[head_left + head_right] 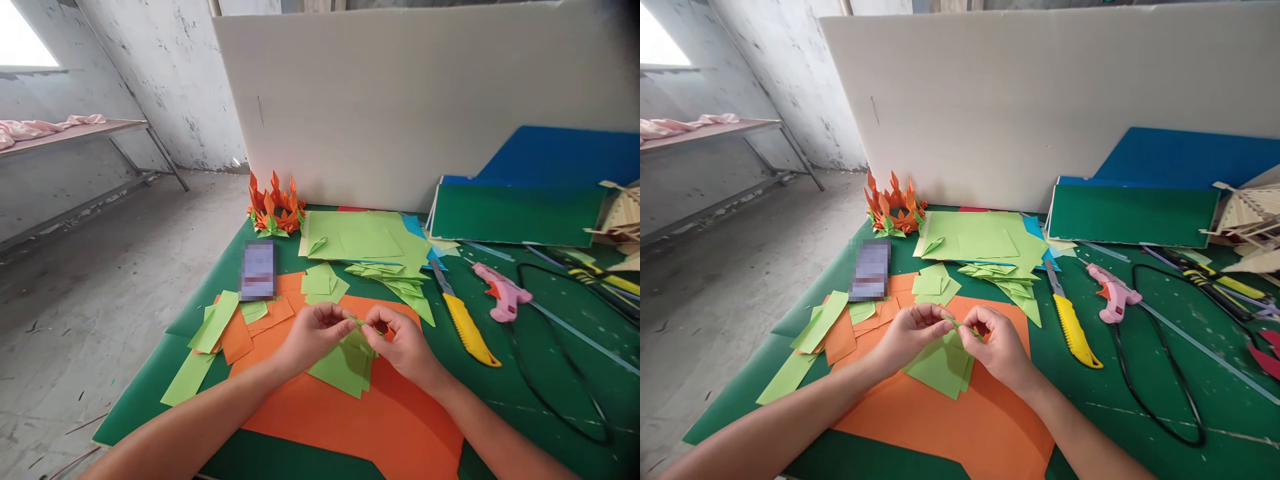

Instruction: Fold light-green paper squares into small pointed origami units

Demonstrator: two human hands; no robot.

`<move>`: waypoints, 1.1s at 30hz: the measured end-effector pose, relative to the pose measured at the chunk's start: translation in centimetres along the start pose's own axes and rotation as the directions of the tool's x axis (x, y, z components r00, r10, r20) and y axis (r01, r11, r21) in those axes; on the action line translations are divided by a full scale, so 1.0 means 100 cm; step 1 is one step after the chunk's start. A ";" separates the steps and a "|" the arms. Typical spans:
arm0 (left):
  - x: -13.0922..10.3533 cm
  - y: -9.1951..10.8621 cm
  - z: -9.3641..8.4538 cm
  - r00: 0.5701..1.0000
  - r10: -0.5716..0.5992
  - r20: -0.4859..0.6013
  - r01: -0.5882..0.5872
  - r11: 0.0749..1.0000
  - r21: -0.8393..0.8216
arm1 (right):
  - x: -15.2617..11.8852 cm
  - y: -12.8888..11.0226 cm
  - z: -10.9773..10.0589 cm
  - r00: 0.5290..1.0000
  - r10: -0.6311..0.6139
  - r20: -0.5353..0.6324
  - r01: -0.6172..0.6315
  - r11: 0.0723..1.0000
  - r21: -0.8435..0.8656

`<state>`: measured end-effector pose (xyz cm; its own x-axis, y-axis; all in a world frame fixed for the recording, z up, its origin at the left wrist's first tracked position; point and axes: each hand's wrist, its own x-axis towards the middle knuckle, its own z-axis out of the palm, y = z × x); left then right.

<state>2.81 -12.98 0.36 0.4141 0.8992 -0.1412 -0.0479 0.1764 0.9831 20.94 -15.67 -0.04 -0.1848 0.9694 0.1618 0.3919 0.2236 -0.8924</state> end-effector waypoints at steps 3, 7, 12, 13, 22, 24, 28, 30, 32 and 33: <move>-0.001 0.001 -0.002 0.998 -0.055 0.015 0.056 0.997 -0.059 | 0.000 0.000 0.002 1.000 -0.020 -0.003 0.020 1.000 0.009; -0.001 0.000 -0.003 0.997 -0.077 0.031 0.080 0.989 -0.126 | -0.002 0.000 0.004 0.997 -0.067 -0.029 0.067 0.997 -0.023; -0.001 -0.001 -0.005 0.994 -0.105 0.026 0.107 0.983 -0.150 | -0.005 0.001 0.008 0.988 -0.152 -0.042 0.148 0.986 -0.081; -0.001 -0.001 -0.005 0.993 -0.120 0.020 0.122 0.980 -0.155 | -0.005 0.001 0.009 0.984 -0.173 -0.040 0.169 0.982 -0.089; -0.004 0.005 0.003 0.999 -0.032 -0.034 0.028 0.994 -0.101 | -0.003 0.003 0.013 0.962 -0.259 -0.082 0.245 0.958 -0.146; -0.004 0.007 0.006 0.999 0.002 -0.049 -0.006 0.996 -0.088 | -0.003 0.004 0.014 0.965 -0.239 -0.109 0.223 0.964 -0.144; -0.003 0.005 0.008 0.999 0.015 -0.052 -0.021 0.994 -0.104 | -0.005 0.006 0.014 0.969 -0.203 -0.141 0.190 0.977 -0.101; -0.003 0.005 0.006 0.999 0.002 -0.052 -0.008 0.994 -0.110 | -0.004 0.008 0.014 0.972 -0.190 -0.141 0.178 0.980 -0.091; -0.003 0.005 0.005 0.998 -0.012 -0.061 0.005 0.994 -0.108 | -0.004 0.009 0.015 0.973 -0.191 -0.134 0.178 0.979 -0.098; -0.003 0.005 0.005 0.997 -0.018 -0.069 0.011 0.995 -0.103 | -0.003 0.009 0.015 0.972 -0.198 -0.129 0.185 0.977 -0.106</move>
<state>3.08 -13.36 0.96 0.3514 0.9212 -0.1669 -0.1366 0.2268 0.9643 19.98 -15.94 -1.53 -0.1407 0.9109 0.3879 0.4442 0.4082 -0.7975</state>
